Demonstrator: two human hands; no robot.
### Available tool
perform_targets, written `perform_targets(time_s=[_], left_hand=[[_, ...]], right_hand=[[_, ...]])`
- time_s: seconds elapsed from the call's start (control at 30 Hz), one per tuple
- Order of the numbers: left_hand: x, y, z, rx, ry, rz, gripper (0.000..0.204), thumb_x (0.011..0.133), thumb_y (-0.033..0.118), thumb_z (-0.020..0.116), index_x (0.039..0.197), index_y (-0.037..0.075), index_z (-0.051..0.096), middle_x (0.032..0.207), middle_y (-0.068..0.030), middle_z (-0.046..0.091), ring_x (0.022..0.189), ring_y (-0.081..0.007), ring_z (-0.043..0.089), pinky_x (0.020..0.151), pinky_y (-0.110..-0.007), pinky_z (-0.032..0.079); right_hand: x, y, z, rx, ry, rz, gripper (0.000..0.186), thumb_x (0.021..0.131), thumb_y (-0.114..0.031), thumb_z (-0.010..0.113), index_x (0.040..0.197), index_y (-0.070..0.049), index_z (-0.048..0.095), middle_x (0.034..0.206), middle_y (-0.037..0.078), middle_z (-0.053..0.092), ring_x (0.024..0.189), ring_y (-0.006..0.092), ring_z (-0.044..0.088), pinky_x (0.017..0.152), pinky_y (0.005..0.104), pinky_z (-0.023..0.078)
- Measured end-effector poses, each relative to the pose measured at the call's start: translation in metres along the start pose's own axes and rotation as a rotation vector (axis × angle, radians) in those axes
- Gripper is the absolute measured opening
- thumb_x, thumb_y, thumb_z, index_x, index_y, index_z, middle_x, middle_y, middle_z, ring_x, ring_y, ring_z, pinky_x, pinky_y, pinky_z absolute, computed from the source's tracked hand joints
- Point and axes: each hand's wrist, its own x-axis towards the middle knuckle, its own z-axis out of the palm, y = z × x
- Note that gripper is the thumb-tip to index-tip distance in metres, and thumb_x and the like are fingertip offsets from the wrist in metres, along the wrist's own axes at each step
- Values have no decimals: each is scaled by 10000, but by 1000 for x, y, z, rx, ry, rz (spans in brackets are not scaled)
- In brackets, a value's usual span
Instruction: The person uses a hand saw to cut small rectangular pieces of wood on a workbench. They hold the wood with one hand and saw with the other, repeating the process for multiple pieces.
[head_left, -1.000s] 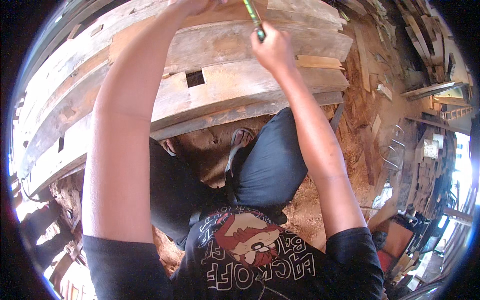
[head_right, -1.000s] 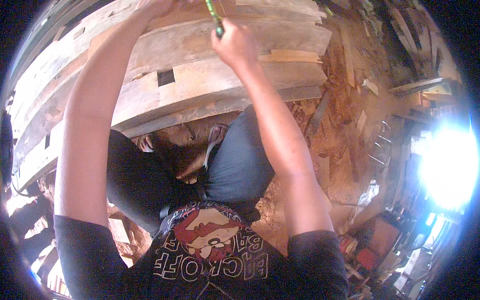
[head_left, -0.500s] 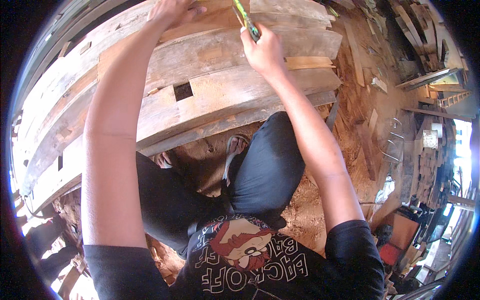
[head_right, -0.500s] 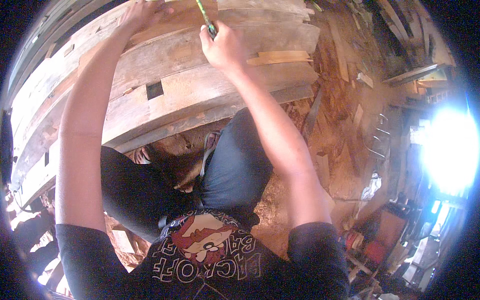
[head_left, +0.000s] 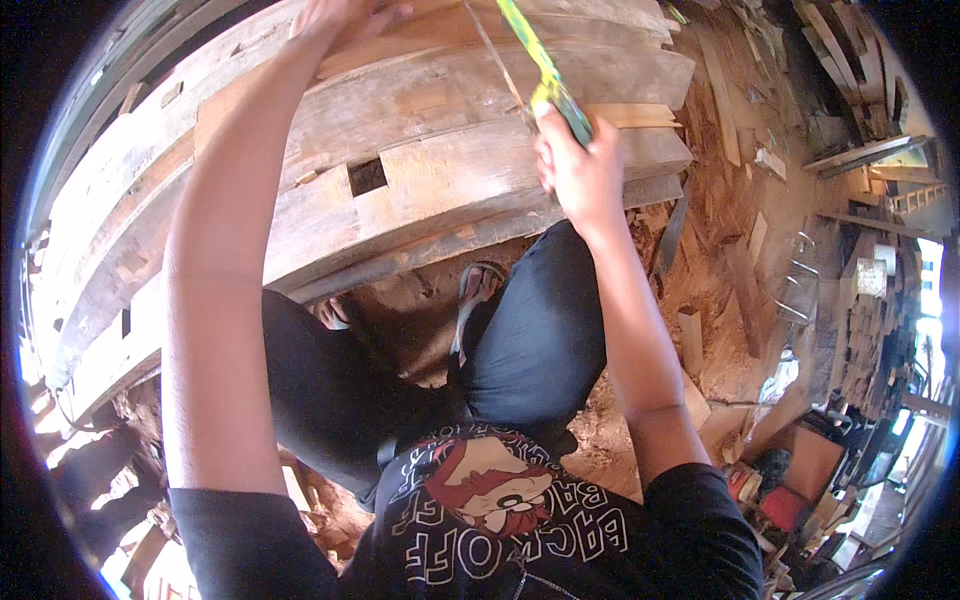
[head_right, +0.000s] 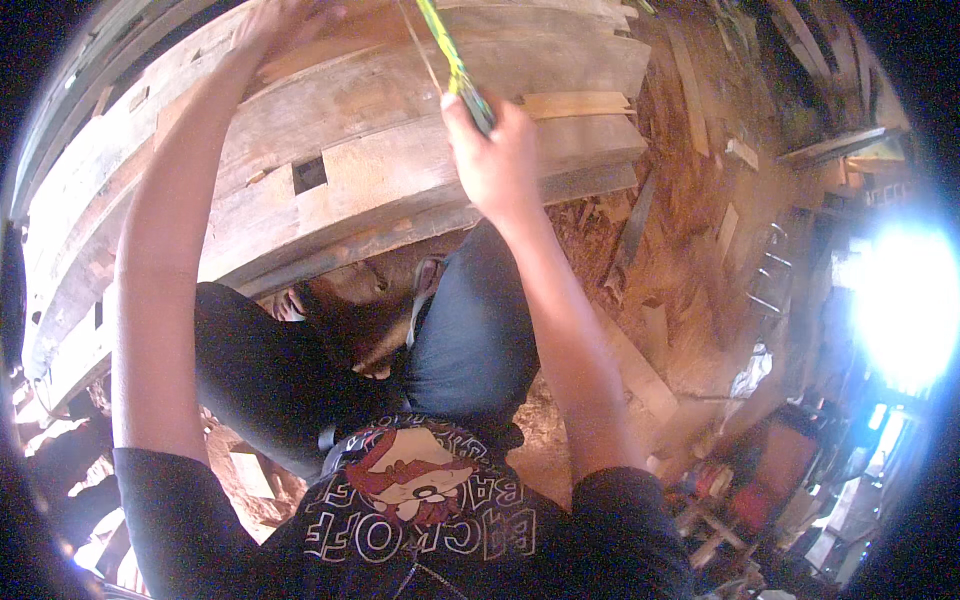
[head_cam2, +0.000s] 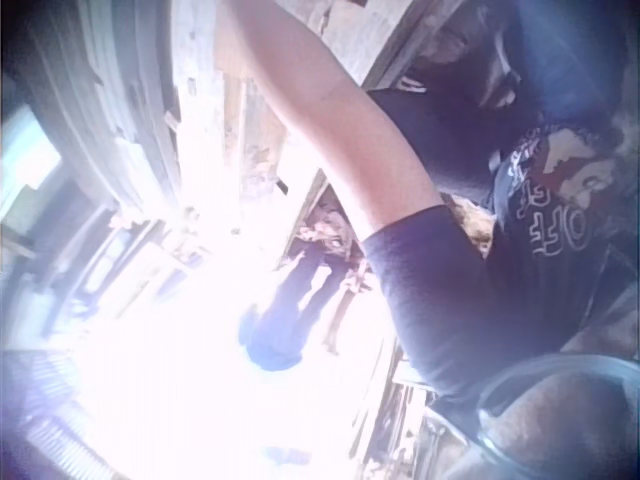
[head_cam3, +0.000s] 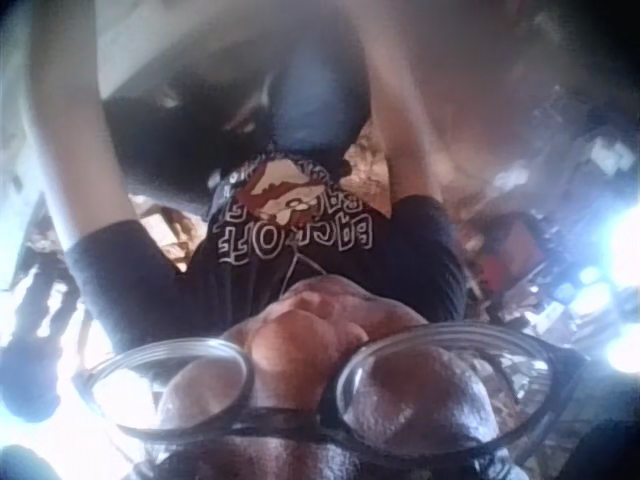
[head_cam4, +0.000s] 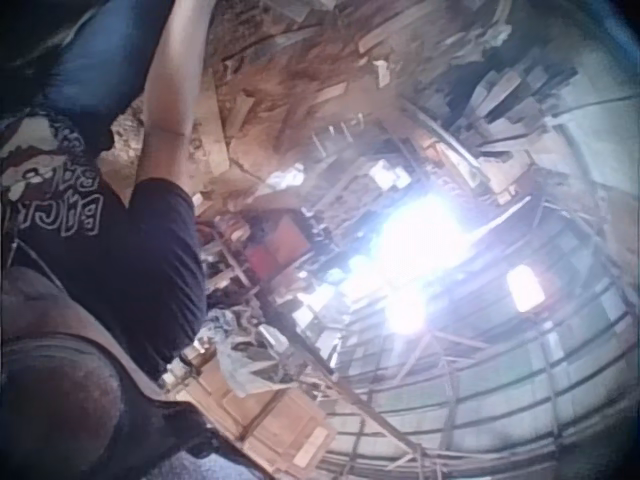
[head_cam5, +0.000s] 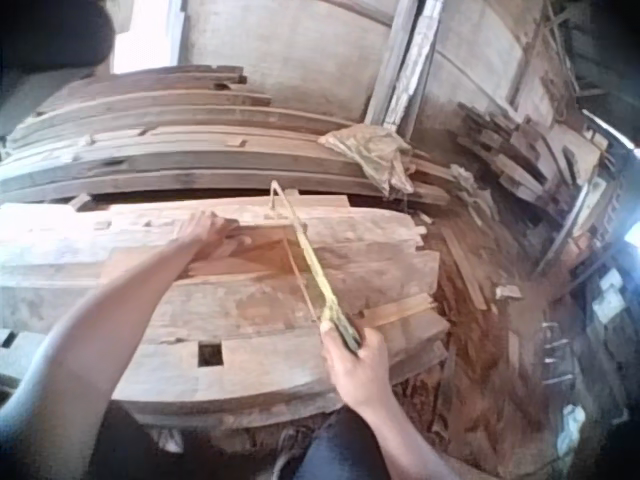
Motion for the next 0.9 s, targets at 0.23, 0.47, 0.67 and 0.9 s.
perform_targets(time_s=[0.23,0.47,0.67,0.9], left_hand=[[-9,4,2,2,81,0,643,973,733,473,1368,258,653,1195,-155,742,1132,-372,699,959,-524,554],[3,-3,3,-14,23,-8,684,954,774,456,1369,266,650,1226,-147,732,1176,-354,681,988,-509,537],[-12,2,2,-46,53,58,727,957,775,453,1372,209,647,1156,-206,739,1125,-403,695,949,-540,552],[-16,14,-3,2,61,66,599,982,718,463,1205,212,694,1061,-185,758,1028,-401,724,864,-546,563]], right_hand=[[37,-15,32,245,-12,-47,251,990,-252,693,860,-54,610,605,-25,526,453,77,495,414,274,399],[-72,-12,-28,457,-63,72,217,1012,-243,682,915,-61,616,619,-41,511,461,50,459,406,245,354],[-116,-22,-43,218,23,100,246,1031,-266,662,926,-47,630,641,-26,536,468,54,460,428,239,368],[-86,-65,-63,418,-11,215,289,997,-278,708,844,-80,564,612,-14,511,429,73,461,388,242,382]])
